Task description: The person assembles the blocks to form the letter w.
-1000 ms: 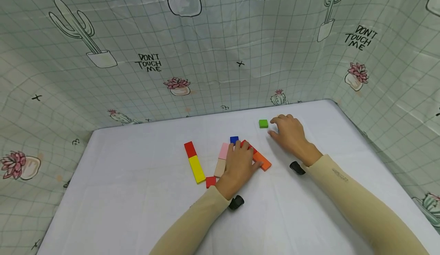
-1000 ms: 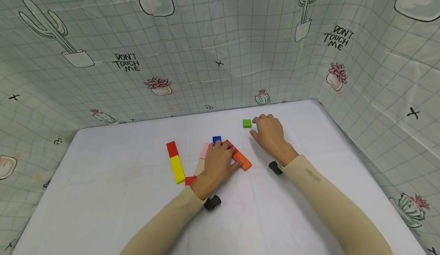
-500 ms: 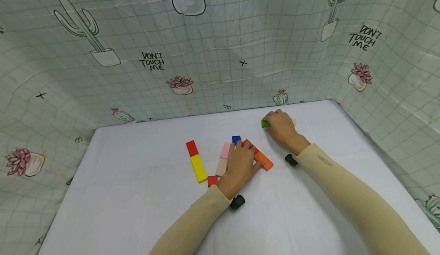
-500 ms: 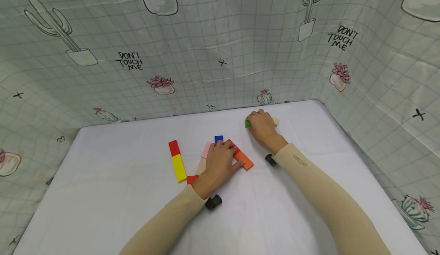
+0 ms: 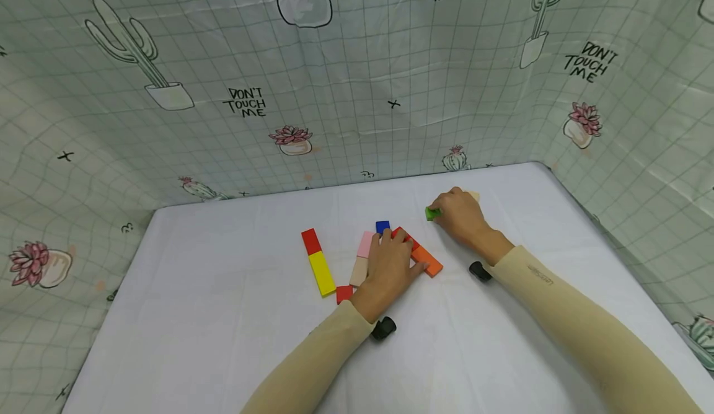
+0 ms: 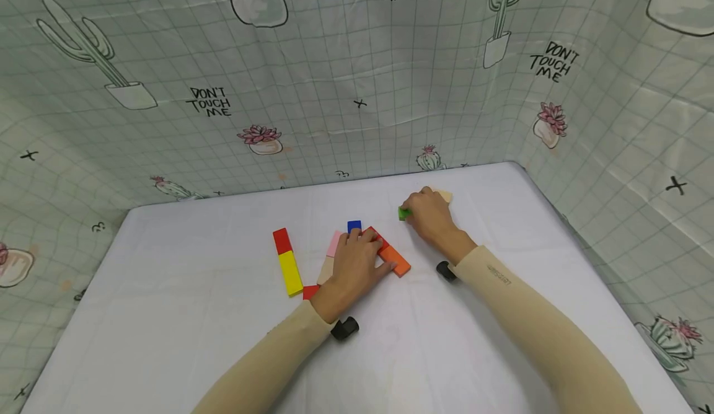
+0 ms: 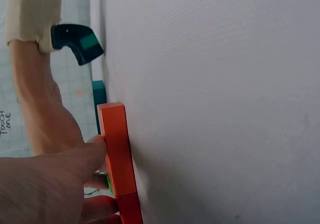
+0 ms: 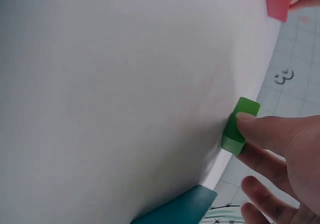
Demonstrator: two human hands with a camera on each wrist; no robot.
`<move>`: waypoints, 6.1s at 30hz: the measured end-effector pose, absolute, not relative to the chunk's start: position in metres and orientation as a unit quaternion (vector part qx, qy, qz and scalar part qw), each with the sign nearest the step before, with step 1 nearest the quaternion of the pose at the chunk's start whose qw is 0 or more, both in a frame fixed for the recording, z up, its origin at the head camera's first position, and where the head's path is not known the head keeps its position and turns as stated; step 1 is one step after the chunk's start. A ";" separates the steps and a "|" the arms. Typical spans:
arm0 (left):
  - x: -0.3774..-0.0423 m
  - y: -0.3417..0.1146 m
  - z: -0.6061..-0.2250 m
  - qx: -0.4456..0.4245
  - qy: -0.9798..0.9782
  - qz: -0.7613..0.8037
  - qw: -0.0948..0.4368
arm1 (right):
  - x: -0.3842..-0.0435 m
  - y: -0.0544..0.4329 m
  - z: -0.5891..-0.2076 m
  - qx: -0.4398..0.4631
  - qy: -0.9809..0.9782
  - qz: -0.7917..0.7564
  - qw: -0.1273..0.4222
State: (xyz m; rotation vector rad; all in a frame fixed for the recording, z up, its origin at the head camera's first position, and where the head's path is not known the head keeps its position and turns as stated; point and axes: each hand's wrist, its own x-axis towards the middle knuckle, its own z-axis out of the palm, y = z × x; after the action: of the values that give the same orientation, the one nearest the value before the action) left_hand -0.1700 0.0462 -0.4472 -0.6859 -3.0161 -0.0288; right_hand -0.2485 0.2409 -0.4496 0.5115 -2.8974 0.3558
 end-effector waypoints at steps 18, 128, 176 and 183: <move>-0.171 0.046 -0.448 -0.223 -0.975 -0.019 0.017 | -0.188 0.257 -0.446 0.188 -0.970 0.138 0.073; -0.156 0.060 -0.441 -0.310 -0.949 -0.034 0.046 | -0.160 0.306 -0.444 0.137 -0.965 0.188 0.119; -0.154 0.087 -0.445 -0.218 -0.975 0.029 0.036 | -0.162 0.295 -0.450 0.147 -0.971 0.164 0.089; -0.156 0.088 -0.448 -0.215 -0.975 0.032 0.034 | -0.173 0.305 -0.449 0.168 -0.970 0.176 0.023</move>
State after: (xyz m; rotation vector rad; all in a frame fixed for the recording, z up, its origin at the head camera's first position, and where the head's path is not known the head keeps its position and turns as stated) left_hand -0.1560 0.0883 -0.4478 -0.6616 -2.9996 0.0991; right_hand -0.1733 0.3052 -0.4491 0.5211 -3.0019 0.5446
